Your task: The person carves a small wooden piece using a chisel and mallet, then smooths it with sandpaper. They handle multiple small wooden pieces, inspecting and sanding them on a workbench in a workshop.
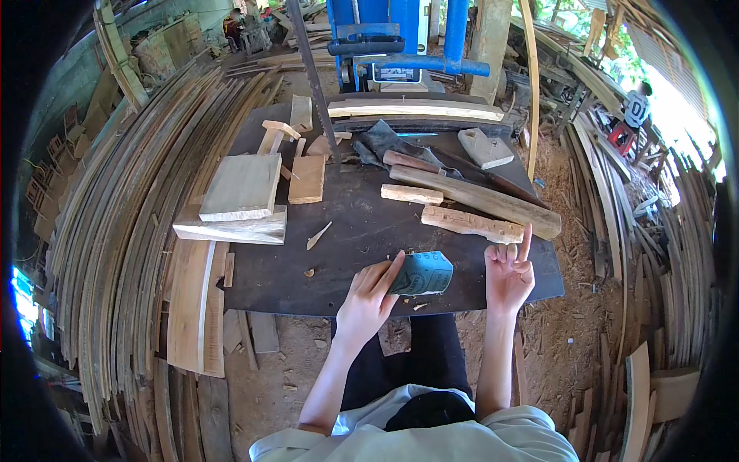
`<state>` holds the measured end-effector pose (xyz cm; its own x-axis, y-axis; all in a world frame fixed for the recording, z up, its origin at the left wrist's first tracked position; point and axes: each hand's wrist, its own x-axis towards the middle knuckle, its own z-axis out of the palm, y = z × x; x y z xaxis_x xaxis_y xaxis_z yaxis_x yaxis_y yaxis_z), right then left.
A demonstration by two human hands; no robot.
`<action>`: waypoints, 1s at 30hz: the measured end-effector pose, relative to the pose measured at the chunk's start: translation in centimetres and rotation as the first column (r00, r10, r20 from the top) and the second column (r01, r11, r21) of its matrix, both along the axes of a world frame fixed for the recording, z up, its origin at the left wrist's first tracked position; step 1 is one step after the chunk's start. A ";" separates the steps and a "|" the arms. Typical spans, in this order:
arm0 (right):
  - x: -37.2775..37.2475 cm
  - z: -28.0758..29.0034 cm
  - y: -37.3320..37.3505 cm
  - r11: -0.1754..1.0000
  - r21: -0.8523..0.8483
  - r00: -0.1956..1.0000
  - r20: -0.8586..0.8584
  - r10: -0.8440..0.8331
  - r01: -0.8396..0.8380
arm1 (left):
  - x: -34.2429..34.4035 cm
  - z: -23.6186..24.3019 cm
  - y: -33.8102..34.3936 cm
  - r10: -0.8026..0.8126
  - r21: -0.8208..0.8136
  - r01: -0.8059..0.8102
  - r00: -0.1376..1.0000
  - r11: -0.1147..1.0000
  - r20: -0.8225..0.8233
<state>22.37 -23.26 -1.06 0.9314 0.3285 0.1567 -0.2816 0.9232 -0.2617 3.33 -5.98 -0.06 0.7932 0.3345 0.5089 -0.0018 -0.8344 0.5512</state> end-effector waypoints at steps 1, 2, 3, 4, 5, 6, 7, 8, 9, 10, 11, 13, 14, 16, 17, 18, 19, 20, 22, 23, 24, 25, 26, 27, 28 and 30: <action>0.0 0.0 0.0 1.000 -0.001 1.000 -0.006 -0.006 0.006 | 0.0 0.0 0.0 0.000 -0.002 0.000 1.000 1.000 -0.003; 0.0 0.0 0.0 1.000 -0.001 1.000 -0.012 -0.018 0.018 | 0.0 0.0 0.0 -0.001 -0.004 0.001 1.000 1.000 -0.006; 0.0 0.0 0.1 1.000 -0.001 0.999 -0.018 -0.029 0.029 | 0.0 0.0 0.0 -0.001 -0.006 0.001 1.000 1.000 -0.009; 0.0 0.0 0.1 0.999 -0.001 0.999 -0.025 -0.041 0.041 | 0.0 0.0 0.0 0.000 -0.005 0.000 1.000 1.000 -0.004; 0.0 -0.1 0.1 0.999 0.009 0.999 -0.023 -0.033 0.034 | 0.0 0.0 0.0 0.001 -0.004 -0.001 1.000 1.000 0.002; 0.1 -0.3 0.0 0.999 0.019 0.999 -0.021 -0.027 0.027 | 0.0 0.0 0.0 0.001 -0.003 -0.001 1.000 1.000 0.007; 0.2 -0.4 0.0 0.999 0.030 1.000 -0.019 -0.021 0.021 | 0.0 0.0 0.0 0.002 0.000 -0.002 1.000 1.000 0.009; 0.2 -0.4 0.0 0.999 0.032 1.000 -0.008 -0.023 0.023 | 0.0 0.0 0.0 0.002 0.002 -0.002 1.000 1.000 0.011; 0.2 -0.5 0.0 0.999 0.034 1.000 0.002 -0.025 0.025 | 0.1 -0.1 0.0 0.002 0.004 -0.002 1.000 1.000 0.012; 0.2 -0.5 0.0 0.999 0.036 1.000 0.013 -0.027 0.026 | 0.1 -0.1 0.0 0.002 0.003 -0.002 1.000 1.000 0.011; 0.2 -0.5 0.0 0.999 0.042 0.999 0.017 -0.031 0.030 | 0.1 -0.1 0.0 0.001 0.002 -0.001 1.000 1.000 0.010; -0.1 -0.2 0.1 0.998 0.055 0.999 0.025 -0.040 0.038 | 0.0 -0.2 0.0 0.001 0.002 -0.001 1.000 1.000 0.011; -0.1 -0.1 0.1 0.997 0.050 0.998 0.020 -0.052 0.051 | 0.0 -0.2 0.0 0.001 0.003 -0.001 1.000 1.000 0.014; -0.2 0.0 0.2 0.996 0.040 0.997 0.012 -0.077 0.076 | 0.1 -0.3 0.0 0.000 0.005 -0.001 1.000 1.000 0.017; -0.2 0.0 0.2 0.996 0.039 0.997 0.013 -0.082 0.081 | 0.1 -0.3 0.0 0.001 0.006 -0.001 1.000 1.000 0.018; -0.2 0.0 0.2 0.996 0.037 0.996 0.015 -0.087 0.086 | 0.1 -0.3 0.1 0.001 0.006 -0.001 1.000 1.000 0.018; -0.3 0.0 0.1 0.995 0.036 0.996 0.016 -0.092 0.091 | 0.1 -0.3 0.0 0.002 0.007 -0.002 1.000 1.000 0.017; -0.2 -0.1 0.1 0.995 0.039 0.996 0.019 -0.089 0.089 | 0.0 -0.2 0.0 0.002 0.008 -0.003 1.000 1.000 0.016; -0.2 -0.2 0.0 0.995 0.045 0.996 0.025 -0.087 0.086 | 0.1 -0.2 0.0 0.003 0.009 -0.003 1.000 1.000 0.013; -0.2 -0.1 0.0 0.995 0.044 0.996 0.026 -0.087 0.086 | 0.1 -0.2 0.0 0.004 0.010 -0.004 1.000 1.000 0.012; -0.3 -0.1 0.1 0.995 0.044 0.996 0.027 -0.086 0.085 | 0.1 -0.2 0.0 0.006 0.011 -0.006 1.000 1.000 0.010; -0.3 -0.1 0.1 0.995 0.043 0.996 0.028 -0.086 0.084 | 0.1 -0.2 0.0 0.005 0.011 -0.006 1.000 1.000 0.011; -0.2 -0.1 0.1 0.996 0.044 0.997 0.025 -0.080 0.079 | 0.1 -0.1 0.0 0.005 0.012 -0.005 1.000 1.000 0.012; -0.2 -0.1 0.1 0.996 0.045 0.997 0.022 -0.073 0.072 | 0.1 -0.1 0.0 0.005 0.013 -0.005 1.000 1.000 0.013; -0.2 -0.1 0.0 0.997 0.046 0.998 0.019 -0.067 0.066 | 0.1 -0.1 0.0 0.005 0.013 -0.005 1.000 1.000 0.014; -0.1 -0.2 0.0 0.997 0.050 0.998 0.024 -0.062 0.061 | 0.1 -0.1 0.0 0.005 0.014 -0.005 1.000 1.000 0.017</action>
<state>22.29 -23.26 -1.29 0.9450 0.2624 0.1952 -0.2179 0.9503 -0.2224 3.41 -5.98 -0.15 0.7828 0.3310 0.5269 -0.0066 -0.8423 0.5390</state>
